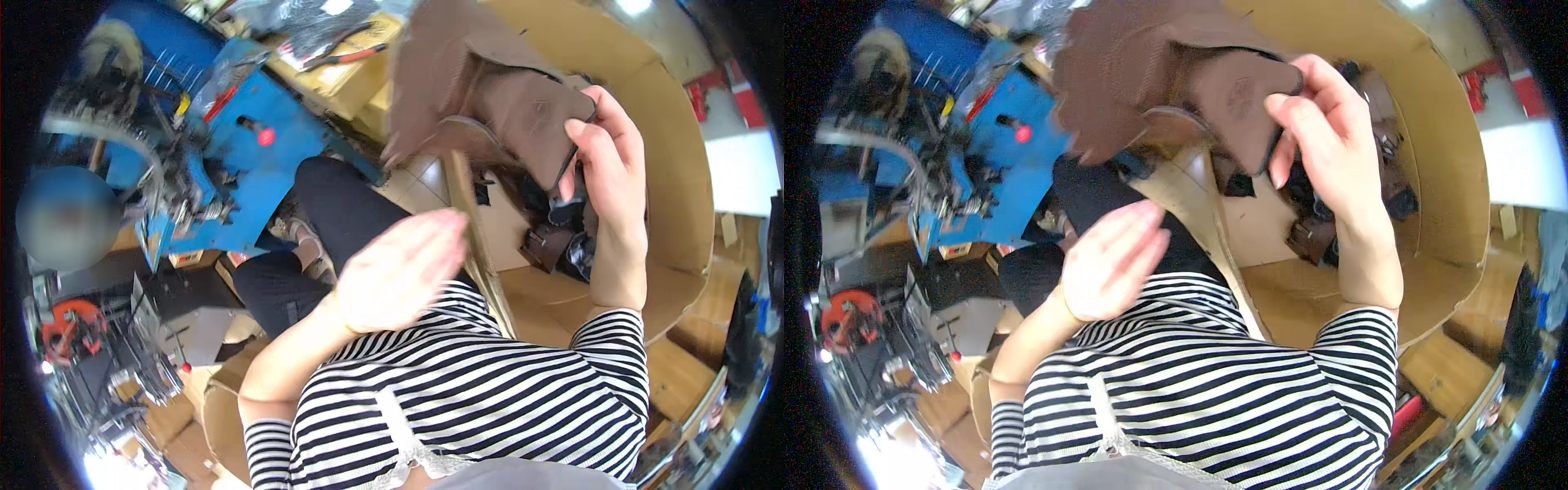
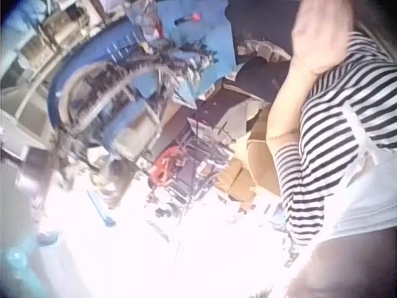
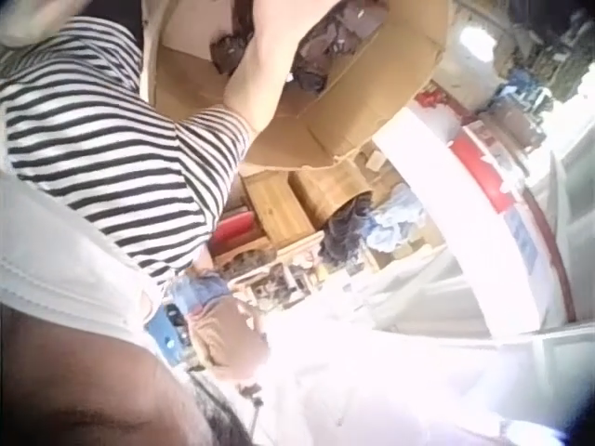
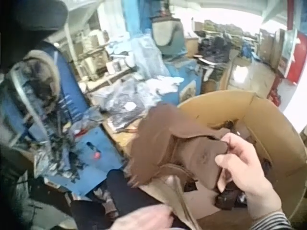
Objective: Operating a specialized sewing or lasting machine to process brown leather shoe uppers.
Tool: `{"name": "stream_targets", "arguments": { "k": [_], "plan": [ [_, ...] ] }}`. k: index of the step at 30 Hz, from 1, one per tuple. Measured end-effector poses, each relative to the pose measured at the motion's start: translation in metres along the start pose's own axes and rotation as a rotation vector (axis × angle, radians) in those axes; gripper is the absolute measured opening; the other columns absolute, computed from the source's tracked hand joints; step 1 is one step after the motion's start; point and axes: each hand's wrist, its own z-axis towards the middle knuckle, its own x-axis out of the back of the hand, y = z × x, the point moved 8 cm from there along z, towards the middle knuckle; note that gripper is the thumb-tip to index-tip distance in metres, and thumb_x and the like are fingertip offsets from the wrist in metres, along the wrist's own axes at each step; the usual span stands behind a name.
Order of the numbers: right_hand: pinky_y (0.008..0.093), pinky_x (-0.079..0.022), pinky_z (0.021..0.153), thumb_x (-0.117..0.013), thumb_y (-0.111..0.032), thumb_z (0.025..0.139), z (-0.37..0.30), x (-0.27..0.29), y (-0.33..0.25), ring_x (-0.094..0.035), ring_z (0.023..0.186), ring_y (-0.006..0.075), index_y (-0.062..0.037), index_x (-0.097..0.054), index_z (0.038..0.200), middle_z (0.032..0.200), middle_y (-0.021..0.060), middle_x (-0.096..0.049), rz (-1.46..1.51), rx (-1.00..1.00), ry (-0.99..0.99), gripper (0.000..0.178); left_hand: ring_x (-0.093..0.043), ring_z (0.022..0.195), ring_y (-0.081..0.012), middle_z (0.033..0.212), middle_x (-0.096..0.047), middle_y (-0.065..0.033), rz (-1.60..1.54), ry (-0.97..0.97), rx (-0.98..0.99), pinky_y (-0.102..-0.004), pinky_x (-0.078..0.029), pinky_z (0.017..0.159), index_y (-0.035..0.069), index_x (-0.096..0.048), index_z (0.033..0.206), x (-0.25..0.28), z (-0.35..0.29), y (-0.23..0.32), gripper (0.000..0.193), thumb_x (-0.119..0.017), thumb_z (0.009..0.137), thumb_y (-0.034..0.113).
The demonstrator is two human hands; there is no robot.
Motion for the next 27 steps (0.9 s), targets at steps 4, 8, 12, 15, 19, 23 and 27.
{"name": "stream_targets", "arguments": {
  "k": [4, 8, 12, 15, 19, 23, 27],
  "plan": [
    [0.0211, -0.044, 0.039, -0.057, -0.010, 0.090, -0.009, -0.128, -0.011, -0.057, 0.043, 0.0125, 0.0015, -0.054, 0.095, 0.072, 0.0056, -0.061, 0.048, -0.161, -0.449, 0.013, -0.058, 0.109, -0.0390, 0.116, -0.057, -0.0225, 0.380, 0.183, 0.161, -0.0481, -0.050, 0.094, -0.003, -0.062, 0.096, 0.058, -0.010, 0.009, 0.031, -0.070, 0.067, 0.008],
    [0.0217, -0.040, 0.039, -0.054, -0.015, 0.091, -0.026, -0.232, 0.032, -0.061, 0.045, 0.0139, -0.0017, -0.052, 0.086, 0.068, 0.0045, -0.061, -0.022, -0.400, -0.785, 0.014, -0.057, 0.094, -0.0372, 0.105, -0.053, -0.0194, 0.452, 0.091, 0.602, -0.0431, -0.051, 0.076, -0.001, -0.054, 0.091, 0.093, -0.087, -0.016, 0.042, -0.078, 0.059, 0.013],
    [0.0229, -0.041, 0.040, -0.054, -0.013, 0.089, -0.031, -0.314, 0.087, -0.060, 0.043, 0.0150, -0.0015, -0.053, 0.087, 0.064, 0.0045, -0.059, -0.108, -0.432, -1.006, 0.012, -0.053, 0.080, -0.0314, 0.087, -0.050, -0.0136, 0.234, -0.027, 0.797, -0.0403, -0.047, 0.067, -0.001, -0.054, 0.086, 0.099, -0.170, -0.028, 0.040, -0.080, 0.064, 0.019],
    [0.0296, -0.047, 0.048, -0.057, -0.010, 0.086, -0.035, -0.357, 0.135, -0.063, 0.055, 0.0186, -0.0007, -0.053, 0.091, 0.068, 0.0087, -0.061, -0.549, -0.152, -1.119, 0.011, -0.053, 0.080, -0.0291, 0.084, -0.051, -0.0097, 0.026, -0.077, 0.762, -0.0389, -0.046, 0.070, 0.006, -0.063, 0.098, 0.085, -0.210, -0.021, 0.038, -0.079, 0.066, 0.021],
    [0.0429, -0.041, 0.099, -0.063, -0.010, 0.079, -0.099, -0.405, 0.066, -0.054, 0.112, 0.0282, -0.0057, -0.060, 0.115, 0.117, 0.0115, -0.059, -0.518, 0.936, -1.042, 0.036, -0.060, 0.089, -0.0290, 0.092, -0.062, -0.0104, 0.072, 0.005, 0.855, -0.0402, -0.049, 0.082, 0.007, -0.068, 0.099, 0.081, -0.256, -0.034, 0.037, -0.077, 0.065, 0.020],
    [0.0420, -0.042, 0.095, -0.058, -0.017, 0.087, -0.118, -0.423, 0.107, -0.059, 0.100, 0.0248, -0.0063, -0.066, 0.098, 0.100, 0.0084, -0.064, -0.552, 0.815, -1.395, 0.018, -0.062, 0.083, -0.0272, 0.083, -0.065, -0.0075, -0.250, 0.190, 0.862, -0.0399, -0.047, 0.077, 0.008, -0.070, 0.081, 0.081, -0.284, -0.049, 0.018, -0.077, 0.064, 0.010],
    [0.0396, -0.041, 0.097, -0.060, -0.016, 0.085, -0.091, -0.407, 0.172, -0.060, 0.097, 0.0203, -0.0072, -0.067, 0.094, 0.096, 0.0032, -0.062, -0.372, 0.713, -1.416, 0.014, -0.059, 0.081, -0.0258, 0.082, -0.061, -0.0083, -0.554, 0.332, 0.983, -0.0358, -0.046, 0.072, 0.003, -0.069, 0.082, 0.075, -0.327, -0.066, 0.023, -0.079, 0.062, 0.002]
  ]
}}
